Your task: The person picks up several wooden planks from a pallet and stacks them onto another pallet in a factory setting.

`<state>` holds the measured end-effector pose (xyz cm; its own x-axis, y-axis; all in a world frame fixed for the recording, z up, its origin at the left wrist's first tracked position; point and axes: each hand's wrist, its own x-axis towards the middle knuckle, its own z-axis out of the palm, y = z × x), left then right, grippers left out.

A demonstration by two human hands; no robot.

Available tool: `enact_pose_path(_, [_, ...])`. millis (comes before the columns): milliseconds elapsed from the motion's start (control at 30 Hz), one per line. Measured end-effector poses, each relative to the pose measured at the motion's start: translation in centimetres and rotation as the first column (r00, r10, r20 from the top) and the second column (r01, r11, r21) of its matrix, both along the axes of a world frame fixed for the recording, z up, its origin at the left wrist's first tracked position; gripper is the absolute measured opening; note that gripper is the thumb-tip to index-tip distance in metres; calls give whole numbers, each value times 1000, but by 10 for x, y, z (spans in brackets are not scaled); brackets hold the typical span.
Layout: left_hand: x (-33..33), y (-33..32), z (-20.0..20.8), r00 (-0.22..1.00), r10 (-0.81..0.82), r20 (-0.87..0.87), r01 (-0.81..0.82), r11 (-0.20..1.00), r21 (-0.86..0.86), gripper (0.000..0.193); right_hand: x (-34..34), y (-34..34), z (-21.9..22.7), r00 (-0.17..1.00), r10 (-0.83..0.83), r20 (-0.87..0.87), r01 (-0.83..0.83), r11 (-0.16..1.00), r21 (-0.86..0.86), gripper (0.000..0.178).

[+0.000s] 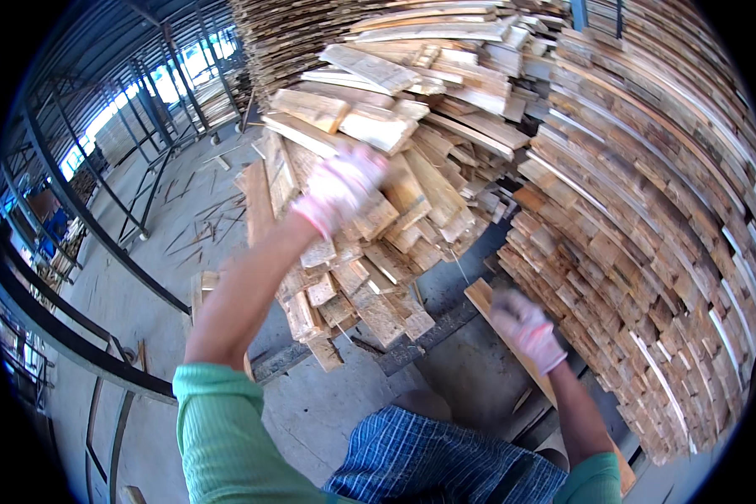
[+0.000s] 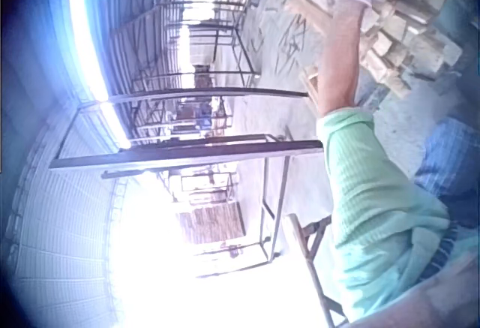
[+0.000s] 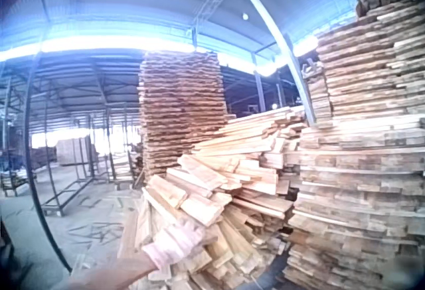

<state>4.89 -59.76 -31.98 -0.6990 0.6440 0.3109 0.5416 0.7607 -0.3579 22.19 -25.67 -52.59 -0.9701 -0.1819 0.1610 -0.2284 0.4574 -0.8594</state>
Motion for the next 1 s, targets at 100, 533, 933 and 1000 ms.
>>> enact_pose_path(100, [90, 22, -23, 928, -311, -207, 334, 938, 89, 22, -39, -37, 99, 971, 42, 235, 95, 836, -541, 70])
enact_pose_path(533, [161, 51, -89, 865, -500, -41, 500, 852, 153, 31, -74, -73, 103, 945, 322, 64, -325, 945, 43, 118])
enact_pose_path(933, [-54, -104, 1, 743, 303, 596, -527, 815, 243, 56, 114, 57, 36, 994, -105, 25, 67, 785, 615, 100])
enact_pose_path(1000, [-50, -114, -5, 696, 207, 688, -558, 759, 336, 68, 156, 77, 31, 980, -192, 45, 106, 706, 701, 96])
